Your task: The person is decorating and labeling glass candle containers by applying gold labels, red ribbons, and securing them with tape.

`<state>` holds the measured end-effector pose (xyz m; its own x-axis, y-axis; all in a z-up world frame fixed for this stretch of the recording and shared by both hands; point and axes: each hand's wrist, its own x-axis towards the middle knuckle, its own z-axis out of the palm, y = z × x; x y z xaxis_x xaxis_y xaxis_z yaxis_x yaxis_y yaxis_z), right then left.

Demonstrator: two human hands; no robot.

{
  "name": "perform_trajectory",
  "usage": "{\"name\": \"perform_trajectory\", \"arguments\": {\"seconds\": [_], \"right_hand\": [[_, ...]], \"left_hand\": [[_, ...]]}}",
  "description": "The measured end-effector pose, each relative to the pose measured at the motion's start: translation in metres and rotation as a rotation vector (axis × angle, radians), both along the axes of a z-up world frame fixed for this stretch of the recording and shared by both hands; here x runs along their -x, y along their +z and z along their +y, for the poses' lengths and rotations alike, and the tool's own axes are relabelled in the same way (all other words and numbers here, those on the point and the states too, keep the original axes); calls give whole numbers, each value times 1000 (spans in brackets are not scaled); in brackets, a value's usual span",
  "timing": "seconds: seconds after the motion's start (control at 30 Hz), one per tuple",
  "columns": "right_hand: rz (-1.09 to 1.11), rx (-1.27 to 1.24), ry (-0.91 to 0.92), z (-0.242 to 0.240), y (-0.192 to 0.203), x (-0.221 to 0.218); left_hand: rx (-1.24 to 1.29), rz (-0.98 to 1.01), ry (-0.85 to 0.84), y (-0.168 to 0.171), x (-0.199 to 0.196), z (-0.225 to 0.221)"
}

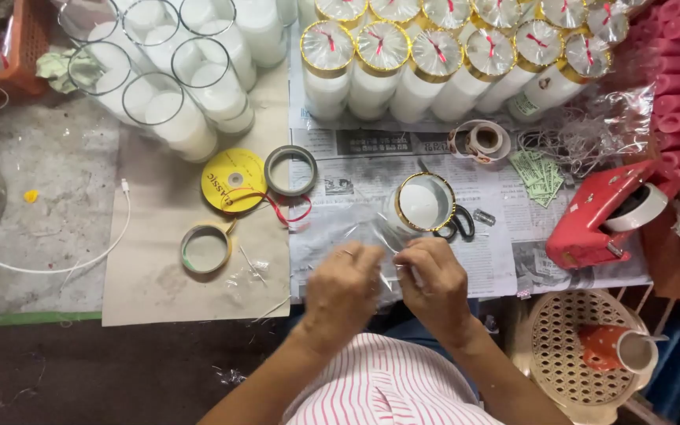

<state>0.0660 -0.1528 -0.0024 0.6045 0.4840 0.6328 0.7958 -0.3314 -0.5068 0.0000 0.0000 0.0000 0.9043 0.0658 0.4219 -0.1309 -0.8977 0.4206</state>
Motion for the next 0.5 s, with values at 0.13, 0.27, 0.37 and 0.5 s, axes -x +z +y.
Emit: {"name": "perform_trajectory", "arguments": {"seconds": [0.13,0.27,0.37,0.5], "right_hand": [[38,32,-35,-2,-14,1],[525,-34,-95,-2,-39,4],[857,-132,-118,-4,-58,4],[496,-31,-256,-21,-60,6]], "left_hand": [[202,373,-44,3,5,19],[1094,500,-531,15,20,-7],[1565,604,-673,-9,25,-17],[1257,562,-490,11,19,10]]}}
